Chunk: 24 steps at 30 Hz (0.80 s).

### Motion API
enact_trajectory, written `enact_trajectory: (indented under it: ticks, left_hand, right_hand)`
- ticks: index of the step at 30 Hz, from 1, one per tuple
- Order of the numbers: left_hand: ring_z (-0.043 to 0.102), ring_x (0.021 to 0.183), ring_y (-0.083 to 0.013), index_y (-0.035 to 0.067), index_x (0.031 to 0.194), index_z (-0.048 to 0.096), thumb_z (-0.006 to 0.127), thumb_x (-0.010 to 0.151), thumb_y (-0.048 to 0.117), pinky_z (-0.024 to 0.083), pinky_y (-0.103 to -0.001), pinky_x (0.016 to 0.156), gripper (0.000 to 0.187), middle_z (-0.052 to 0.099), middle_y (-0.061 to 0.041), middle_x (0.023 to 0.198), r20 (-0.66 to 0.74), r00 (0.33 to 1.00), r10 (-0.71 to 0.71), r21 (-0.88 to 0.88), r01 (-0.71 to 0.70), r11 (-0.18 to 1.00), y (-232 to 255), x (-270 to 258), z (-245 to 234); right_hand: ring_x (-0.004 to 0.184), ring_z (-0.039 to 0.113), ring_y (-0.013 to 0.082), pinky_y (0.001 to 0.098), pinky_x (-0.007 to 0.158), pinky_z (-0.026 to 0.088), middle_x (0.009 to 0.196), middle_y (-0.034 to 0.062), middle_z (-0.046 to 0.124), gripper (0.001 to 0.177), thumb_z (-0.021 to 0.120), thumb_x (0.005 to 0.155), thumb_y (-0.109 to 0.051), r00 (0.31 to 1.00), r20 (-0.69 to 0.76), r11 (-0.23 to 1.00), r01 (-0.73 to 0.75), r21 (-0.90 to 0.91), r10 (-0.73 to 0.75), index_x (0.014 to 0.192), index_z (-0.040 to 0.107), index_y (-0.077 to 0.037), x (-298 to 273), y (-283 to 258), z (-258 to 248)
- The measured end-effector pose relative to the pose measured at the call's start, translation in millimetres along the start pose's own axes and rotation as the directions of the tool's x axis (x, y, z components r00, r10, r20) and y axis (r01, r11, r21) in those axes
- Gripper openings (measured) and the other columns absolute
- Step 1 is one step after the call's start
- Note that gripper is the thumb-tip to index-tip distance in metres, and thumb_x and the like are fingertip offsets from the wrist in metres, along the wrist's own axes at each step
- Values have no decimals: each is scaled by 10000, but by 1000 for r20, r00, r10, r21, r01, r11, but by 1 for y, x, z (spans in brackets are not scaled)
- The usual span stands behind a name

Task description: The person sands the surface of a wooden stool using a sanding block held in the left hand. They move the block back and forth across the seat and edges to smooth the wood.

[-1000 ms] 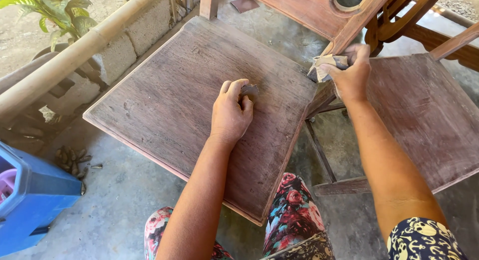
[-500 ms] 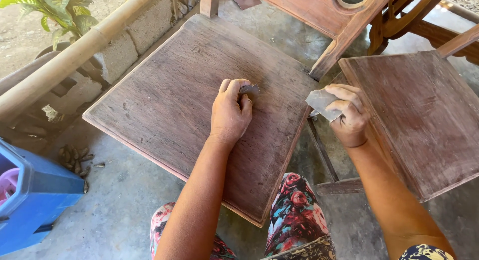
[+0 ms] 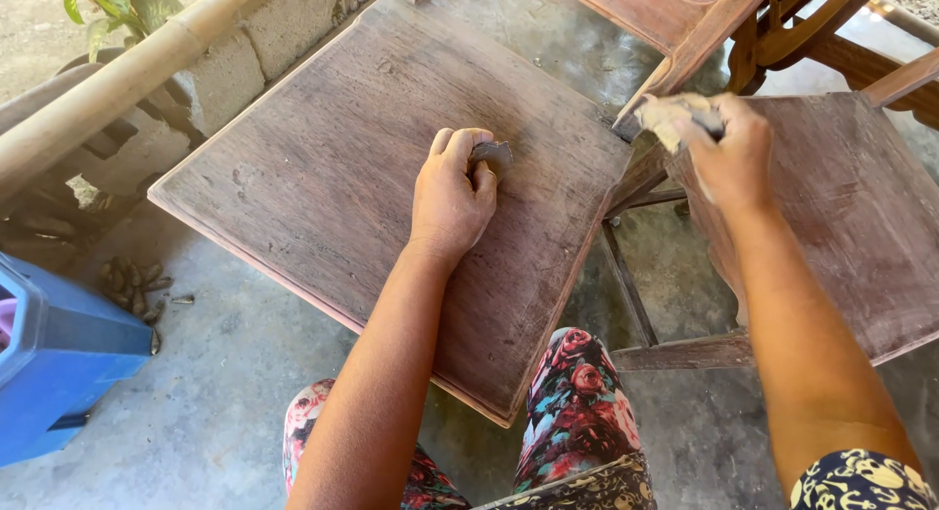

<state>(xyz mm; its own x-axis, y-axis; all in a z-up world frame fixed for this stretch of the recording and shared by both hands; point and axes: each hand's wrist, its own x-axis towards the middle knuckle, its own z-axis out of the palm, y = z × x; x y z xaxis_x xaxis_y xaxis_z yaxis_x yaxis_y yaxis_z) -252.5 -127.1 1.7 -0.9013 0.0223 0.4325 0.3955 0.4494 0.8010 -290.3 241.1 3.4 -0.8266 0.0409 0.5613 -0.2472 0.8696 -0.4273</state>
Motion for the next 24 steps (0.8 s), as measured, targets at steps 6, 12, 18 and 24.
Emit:
enact_trajectory:
  ticks: [6, 12, 18, 24]
  left_hand:
    - [652, 757, -230, 87, 1133, 654, 597, 830, -35, 569, -332, 723, 331, 617, -66, 1046, -27, 999, -29, -90, 26, 996, 7, 2, -3]
    - [659, 776, -240, 96, 1150, 648, 594, 832, -31, 571, -343, 742, 346, 615, -67, 1050, -24, 999, -26, -61, 25, 998, 5, 1, -1]
    - [648, 746, -236, 91, 1123, 650, 620, 834, -23, 561, -341, 716, 313, 611, -66, 1006, -33, 999, -12, -58, 10, 998, 6, -1, -2]
    - [655, 747, -238, 93, 1134, 661, 598, 830, -24, 566, -336, 722, 332, 620, -57, 1031, -24, 999, -30, -85, 27, 996, 8, -4, -4]
  right_hand:
    - [585, 588, 150, 248, 465, 503, 810, 115, 701, 261, 946, 917, -29, 994, -81, 995, 64, -78, -71, 945, 690, 14, 37, 0, 24]
    - [744, 687, 200, 271, 636, 605, 958, 135, 729, 268, 868, 853, 43, 993, -95, 997, -68, 45, 72, 1057, 695, 44, 2, -19, 54]
    - [613, 450, 198, 348, 555, 470, 728, 87, 579, 415, 963, 866, 34, 934, -285, 973, 182, -145, -217, 783, 558, 1, 32, 0, 39]
    - [699, 523, 222, 345, 591, 499, 882, 142, 613, 283, 890, 887, 16, 994, -9, 993, 111, -39, -112, 805, 620, 33, 14, -19, 45]
